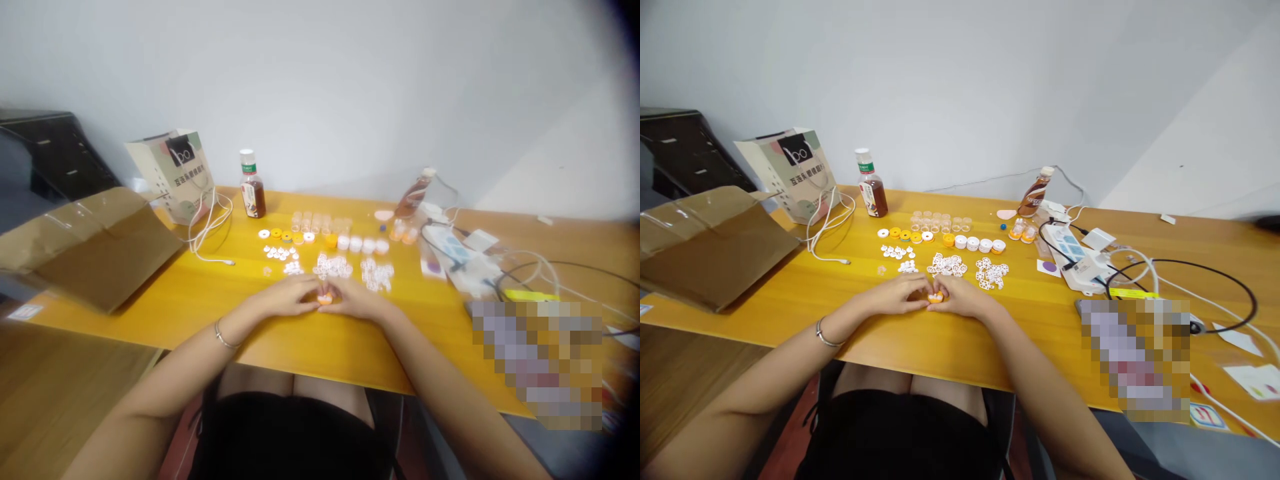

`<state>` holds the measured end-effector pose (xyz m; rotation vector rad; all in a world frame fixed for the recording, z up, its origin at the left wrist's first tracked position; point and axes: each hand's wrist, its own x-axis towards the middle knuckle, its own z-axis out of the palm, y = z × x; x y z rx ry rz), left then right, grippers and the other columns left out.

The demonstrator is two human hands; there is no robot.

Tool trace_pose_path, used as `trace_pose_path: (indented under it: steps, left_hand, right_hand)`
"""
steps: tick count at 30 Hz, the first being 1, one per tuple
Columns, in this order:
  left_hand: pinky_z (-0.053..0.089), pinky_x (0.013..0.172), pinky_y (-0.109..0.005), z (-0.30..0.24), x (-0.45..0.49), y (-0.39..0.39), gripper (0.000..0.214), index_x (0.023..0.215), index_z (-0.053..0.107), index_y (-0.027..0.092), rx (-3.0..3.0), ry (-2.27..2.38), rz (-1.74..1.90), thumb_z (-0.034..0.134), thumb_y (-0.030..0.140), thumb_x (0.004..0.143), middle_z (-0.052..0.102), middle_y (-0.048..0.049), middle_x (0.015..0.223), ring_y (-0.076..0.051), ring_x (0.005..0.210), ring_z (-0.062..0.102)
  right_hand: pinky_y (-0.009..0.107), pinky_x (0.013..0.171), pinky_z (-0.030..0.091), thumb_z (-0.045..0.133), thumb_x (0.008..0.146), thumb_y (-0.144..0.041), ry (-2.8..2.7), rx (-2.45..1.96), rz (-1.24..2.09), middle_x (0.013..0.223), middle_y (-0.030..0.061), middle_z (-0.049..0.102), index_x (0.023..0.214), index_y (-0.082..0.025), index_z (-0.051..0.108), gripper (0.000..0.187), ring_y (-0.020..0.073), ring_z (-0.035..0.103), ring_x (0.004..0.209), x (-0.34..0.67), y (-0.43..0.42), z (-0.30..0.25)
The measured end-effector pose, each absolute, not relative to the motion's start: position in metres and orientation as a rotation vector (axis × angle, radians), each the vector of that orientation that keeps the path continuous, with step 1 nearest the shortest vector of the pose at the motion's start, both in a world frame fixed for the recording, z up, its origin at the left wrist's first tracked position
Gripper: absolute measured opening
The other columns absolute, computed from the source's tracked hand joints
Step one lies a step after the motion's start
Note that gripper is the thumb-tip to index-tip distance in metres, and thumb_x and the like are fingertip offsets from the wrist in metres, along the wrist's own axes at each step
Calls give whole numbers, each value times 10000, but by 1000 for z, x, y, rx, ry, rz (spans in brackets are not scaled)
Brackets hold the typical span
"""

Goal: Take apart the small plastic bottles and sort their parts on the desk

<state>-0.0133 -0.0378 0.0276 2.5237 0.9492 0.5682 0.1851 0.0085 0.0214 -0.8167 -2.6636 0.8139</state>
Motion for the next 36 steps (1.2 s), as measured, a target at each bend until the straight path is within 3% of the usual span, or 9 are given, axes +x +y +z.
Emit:
trace_pose_path:
  steps: [5, 16, 26, 36]
  left_hand:
    - [410, 789, -290, 20, -8, -36, 121, 858, 543, 174, 2475, 1023, 631, 452, 253, 845, 577, -59, 935, -166, 865, 531]
    - [351, 543, -212, 12, -3, -32, 207, 738, 508, 157, 2262, 1193, 669, 509, 352, 804, 537, 5, 672, -99, 585, 461]
    - [336, 513, -196, 9, -1, -33, 107, 662, 544, 157, 2153, 1386, 648, 594, 251, 663, 574, 24, 614, -100, 556, 497]
    - [343, 528, -194, 13, -3, -31, 194, 684, 598, 146, 2120, 1365, 620, 602, 337, 715, 620, 3, 643, -104, 574, 531]
  right_hand:
    - [222, 555, 336, 638, 707, -363, -2632, -834, 887, 698, -17, 502, 758, -188, 463, 253, 121, 435, 633, 183, 7, 23]
    - [219, 539, 314, 616, 704, -312, -2586, -893, 982, 671, -33, 489, 764, -193, 468, 199, 110, 421, 600, 180, 6, 23]
    - [209, 525, 293, 606, 712, -321, -2580, -879, 977, 650, -39, 471, 748, -191, 461, 198, 99, 396, 589, 177, 4, 22]
    - [210, 527, 291, 652, 690, -379, -2572, -880, 1002, 648, -43, 448, 747, -192, 461, 274, 98, 395, 586, 178, 6, 20]
